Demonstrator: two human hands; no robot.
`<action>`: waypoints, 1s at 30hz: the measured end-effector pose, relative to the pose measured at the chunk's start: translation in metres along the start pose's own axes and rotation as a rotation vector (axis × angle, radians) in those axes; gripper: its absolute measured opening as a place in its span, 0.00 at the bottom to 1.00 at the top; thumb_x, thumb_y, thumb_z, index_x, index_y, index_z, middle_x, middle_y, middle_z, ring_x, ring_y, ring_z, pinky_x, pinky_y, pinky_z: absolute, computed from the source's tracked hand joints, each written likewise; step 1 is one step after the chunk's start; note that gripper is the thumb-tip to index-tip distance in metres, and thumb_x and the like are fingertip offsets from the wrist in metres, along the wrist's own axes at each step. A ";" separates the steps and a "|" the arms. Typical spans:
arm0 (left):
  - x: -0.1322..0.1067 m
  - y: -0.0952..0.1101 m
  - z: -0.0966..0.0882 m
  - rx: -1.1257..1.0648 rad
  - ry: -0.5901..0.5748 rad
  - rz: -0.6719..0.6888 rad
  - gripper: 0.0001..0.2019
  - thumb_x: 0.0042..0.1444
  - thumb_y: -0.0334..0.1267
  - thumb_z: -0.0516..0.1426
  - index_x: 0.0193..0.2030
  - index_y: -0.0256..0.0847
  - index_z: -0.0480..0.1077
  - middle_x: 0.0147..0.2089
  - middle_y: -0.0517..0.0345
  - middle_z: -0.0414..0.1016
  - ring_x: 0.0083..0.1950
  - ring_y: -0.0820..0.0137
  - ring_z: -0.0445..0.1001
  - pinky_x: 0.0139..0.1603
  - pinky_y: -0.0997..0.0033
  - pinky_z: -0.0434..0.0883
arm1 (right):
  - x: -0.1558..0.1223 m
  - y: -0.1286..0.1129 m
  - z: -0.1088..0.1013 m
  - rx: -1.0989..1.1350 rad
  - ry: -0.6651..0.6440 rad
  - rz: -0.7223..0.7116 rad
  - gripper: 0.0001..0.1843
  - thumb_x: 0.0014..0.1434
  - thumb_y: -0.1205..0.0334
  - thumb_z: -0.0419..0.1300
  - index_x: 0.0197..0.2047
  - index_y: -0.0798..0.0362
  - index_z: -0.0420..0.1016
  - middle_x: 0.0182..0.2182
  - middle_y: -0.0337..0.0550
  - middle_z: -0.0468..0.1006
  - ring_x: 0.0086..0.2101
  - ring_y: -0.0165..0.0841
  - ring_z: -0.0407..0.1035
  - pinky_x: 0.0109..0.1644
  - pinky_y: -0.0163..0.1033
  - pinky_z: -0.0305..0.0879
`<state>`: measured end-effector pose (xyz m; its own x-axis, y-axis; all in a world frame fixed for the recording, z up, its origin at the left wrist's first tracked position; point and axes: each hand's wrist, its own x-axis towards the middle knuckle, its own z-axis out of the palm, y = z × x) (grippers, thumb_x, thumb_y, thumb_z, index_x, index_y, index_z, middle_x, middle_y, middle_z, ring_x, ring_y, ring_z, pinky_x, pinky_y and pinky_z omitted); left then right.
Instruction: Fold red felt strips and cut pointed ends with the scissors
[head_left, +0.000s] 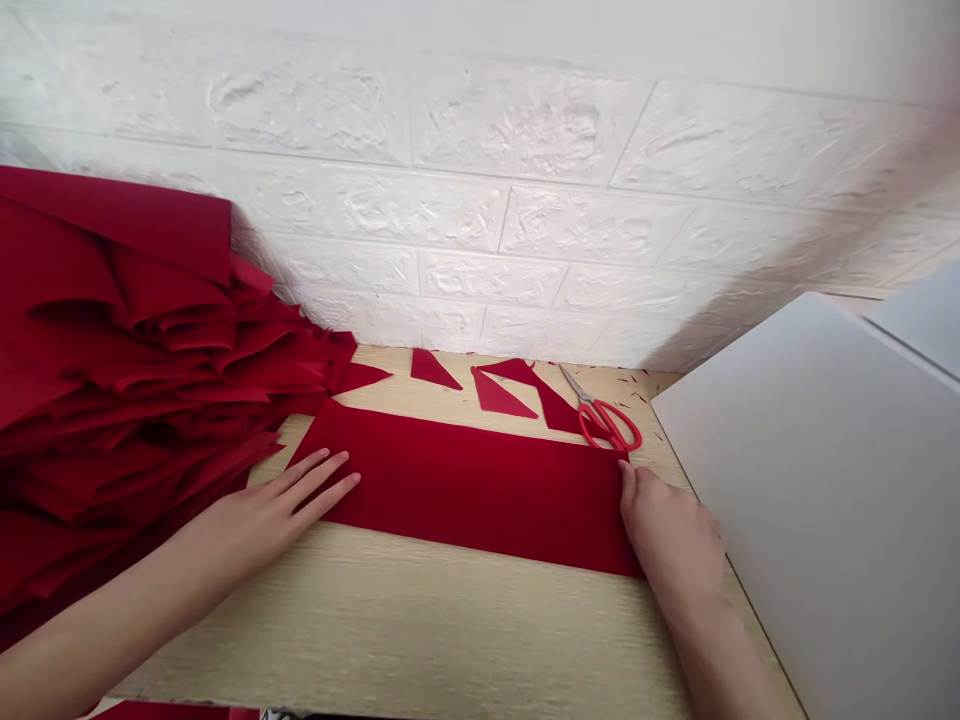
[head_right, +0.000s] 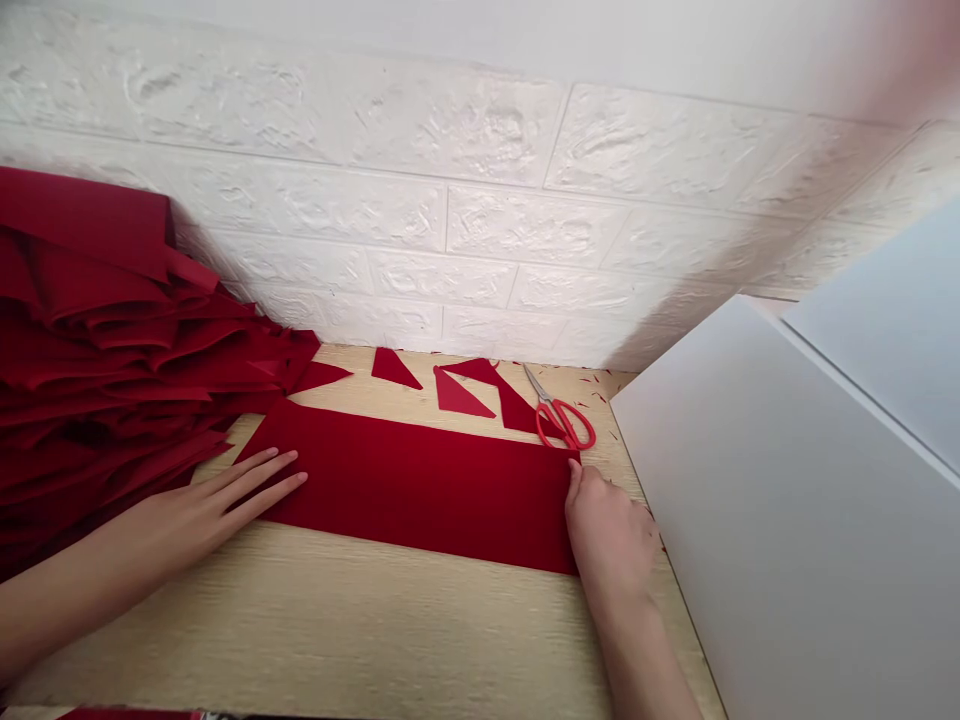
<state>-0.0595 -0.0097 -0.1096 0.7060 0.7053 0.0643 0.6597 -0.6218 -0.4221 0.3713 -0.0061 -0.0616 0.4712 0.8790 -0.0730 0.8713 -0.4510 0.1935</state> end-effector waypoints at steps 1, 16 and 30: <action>-0.002 -0.001 0.004 -0.016 0.023 -0.003 0.42 0.54 0.15 0.45 0.71 0.58 0.60 0.72 0.60 0.64 0.71 0.63 0.66 0.57 0.67 0.77 | -0.001 -0.001 -0.002 -0.007 -0.011 0.006 0.28 0.73 0.56 0.42 0.42 0.59 0.82 0.31 0.61 0.81 0.33 0.51 0.80 0.37 0.51 0.73; 0.002 -0.019 -0.009 -0.124 0.062 0.067 0.32 0.58 0.21 0.47 0.64 0.51 0.71 0.67 0.59 0.72 0.66 0.66 0.71 0.63 0.68 0.71 | -0.001 -0.007 -0.010 -0.037 -0.083 0.059 0.27 0.74 0.55 0.41 0.43 0.56 0.81 0.34 0.56 0.83 0.36 0.49 0.81 0.37 0.46 0.73; -0.010 -0.028 0.013 -0.151 0.059 0.027 0.36 0.57 0.19 0.43 0.70 0.48 0.64 0.69 0.56 0.69 0.67 0.66 0.71 0.68 0.64 0.68 | 0.000 -0.004 -0.004 -0.011 -0.042 0.040 0.27 0.73 0.54 0.43 0.44 0.56 0.82 0.33 0.57 0.84 0.35 0.50 0.81 0.37 0.47 0.73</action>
<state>-0.0886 0.0049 -0.1098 0.7349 0.6693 0.1093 0.6684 -0.6875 -0.2839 0.3668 -0.0039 -0.0585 0.5111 0.8530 -0.1057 0.8502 -0.4838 0.2075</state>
